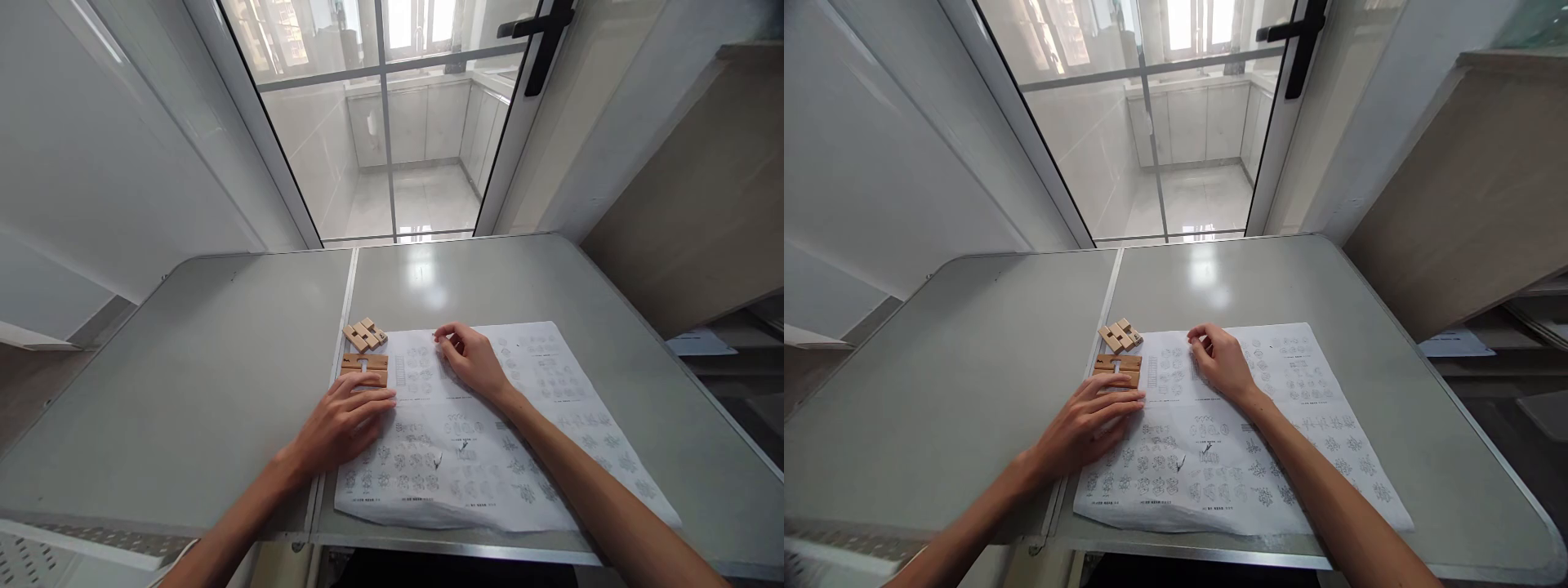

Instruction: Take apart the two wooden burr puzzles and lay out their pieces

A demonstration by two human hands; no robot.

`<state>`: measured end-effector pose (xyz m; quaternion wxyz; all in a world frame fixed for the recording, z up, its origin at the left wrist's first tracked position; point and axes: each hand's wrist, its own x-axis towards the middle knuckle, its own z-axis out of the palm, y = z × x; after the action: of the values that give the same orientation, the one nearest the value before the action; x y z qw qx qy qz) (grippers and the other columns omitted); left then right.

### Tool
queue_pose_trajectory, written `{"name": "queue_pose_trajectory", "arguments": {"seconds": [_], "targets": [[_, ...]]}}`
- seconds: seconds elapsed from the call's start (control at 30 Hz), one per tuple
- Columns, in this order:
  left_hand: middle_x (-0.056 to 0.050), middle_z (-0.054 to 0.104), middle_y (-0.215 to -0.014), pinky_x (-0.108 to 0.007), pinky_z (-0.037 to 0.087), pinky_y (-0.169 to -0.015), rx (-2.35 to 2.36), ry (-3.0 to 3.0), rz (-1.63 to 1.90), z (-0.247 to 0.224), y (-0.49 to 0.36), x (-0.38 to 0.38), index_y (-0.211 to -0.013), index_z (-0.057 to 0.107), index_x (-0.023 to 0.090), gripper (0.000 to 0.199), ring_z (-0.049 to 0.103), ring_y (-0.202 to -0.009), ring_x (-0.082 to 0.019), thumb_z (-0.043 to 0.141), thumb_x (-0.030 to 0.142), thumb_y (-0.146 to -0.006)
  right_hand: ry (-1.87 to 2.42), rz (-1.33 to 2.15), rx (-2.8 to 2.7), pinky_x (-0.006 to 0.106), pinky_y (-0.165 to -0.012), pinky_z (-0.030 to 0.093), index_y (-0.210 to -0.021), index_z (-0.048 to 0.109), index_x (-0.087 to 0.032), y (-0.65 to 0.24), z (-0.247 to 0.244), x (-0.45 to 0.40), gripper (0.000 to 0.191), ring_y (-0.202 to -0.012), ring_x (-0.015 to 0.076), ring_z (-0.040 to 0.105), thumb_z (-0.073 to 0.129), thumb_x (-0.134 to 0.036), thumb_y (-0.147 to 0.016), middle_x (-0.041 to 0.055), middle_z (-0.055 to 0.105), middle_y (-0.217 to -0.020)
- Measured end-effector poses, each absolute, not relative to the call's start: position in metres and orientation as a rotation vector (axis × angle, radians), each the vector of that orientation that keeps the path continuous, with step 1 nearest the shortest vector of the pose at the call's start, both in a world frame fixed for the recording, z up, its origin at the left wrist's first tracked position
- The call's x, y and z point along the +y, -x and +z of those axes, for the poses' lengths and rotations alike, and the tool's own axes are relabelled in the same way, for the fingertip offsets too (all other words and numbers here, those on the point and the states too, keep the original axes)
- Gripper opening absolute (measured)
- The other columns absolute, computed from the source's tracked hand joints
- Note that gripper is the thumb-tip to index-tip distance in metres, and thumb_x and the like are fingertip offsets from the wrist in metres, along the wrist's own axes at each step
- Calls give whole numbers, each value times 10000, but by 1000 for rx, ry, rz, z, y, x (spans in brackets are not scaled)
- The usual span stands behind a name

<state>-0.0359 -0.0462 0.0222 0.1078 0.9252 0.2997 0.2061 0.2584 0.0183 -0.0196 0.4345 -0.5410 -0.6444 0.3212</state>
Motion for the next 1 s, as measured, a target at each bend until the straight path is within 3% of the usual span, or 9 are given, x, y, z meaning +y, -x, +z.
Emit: {"name": "queue_pose_trajectory", "arguments": {"seconds": [0.23, 0.43, 0.53, 0.63, 0.73, 0.83, 1.0], "targets": [[-84, 704, -1374, -507, 520, -1157, 1125, -2467, 805, 21, 53, -46, -1372, 626, 281, 389, 597, -1365, -288, 677, 214, -992, 1353, 796, -1625, 318, -645, 481, -964, 705, -218, -259, -19, 18, 180, -637, 170, 580, 535, -277, -964, 45, 759, -909], [-158, 430, -1639, -625, 441, -1218, 1354, -2446, 615, 16, 86, -28, -1581, 432, 331, 845, 434, -1504, -400, 851, 529, -873, 1362, 803, -1622, 332, -633, 483, -962, 704, -220, -258, -18, 17, 189, -630, 179, 582, 546, -320, -985, 49, 746, -871], [-156, 423, -1646, -644, 414, -1230, 1417, -2370, 621, 13, 94, -20, -1577, 442, 332, 873, 416, -1515, -408, 860, 572, -849, 1365, 807, -1621, 337, -631, 487, -959, 705, -223, -257, -17, 17, 200, -628, 183, 581, 547, -340, -993, 51, 744, -864], [-147, 471, -1625, -586, 411, -1247, 1367, -2187, 750, 12, 95, -8, -1555, 479, 302, 842, 446, -1512, -381, 822, 627, -859, 1370, 813, -1621, 338, -624, 489, -962, 707, -228, -257, -17, 17, 198, -627, 186, 582, 548, -341, -995, 50, 745, -861], [-151, 614, -1466, -475, 467, -1189, 1428, -1845, 1106, 14, 88, 15, -1382, 610, 223, 541, 575, -1394, -310, 616, 614, -1009, 1383, 804, -1621, 336, -623, 488, -961, 711, -228, -257, -17, 16, 190, -624, 184, 583, 555, -333, -989, 46, 741, -858], [-111, 712, -1171, -365, 529, -1031, 1582, -1545, 1345, 13, 77, 47, -1187, 676, 187, 442, 680, -1088, -230, 625, 586, -1003, 1391, 804, -1625, 335, -621, 484, -959, 711, -224, -257, -17, 16, 190, -621, 182, 583, 556, -330, -988, 44, 732, -843], [20, 575, -761, -250, 483, -669, 1487, -1371, 1414, 3, 60, 87, -1057, 654, 185, 374, 536, -645, -121, 658, 548, -967, 1396, 812, -1632, 338, -608, 483, -971, 708, -226, -257, -14, 15, 193, -622, 192, 586, 553, -339, -998, 48, 717, -822]]}}
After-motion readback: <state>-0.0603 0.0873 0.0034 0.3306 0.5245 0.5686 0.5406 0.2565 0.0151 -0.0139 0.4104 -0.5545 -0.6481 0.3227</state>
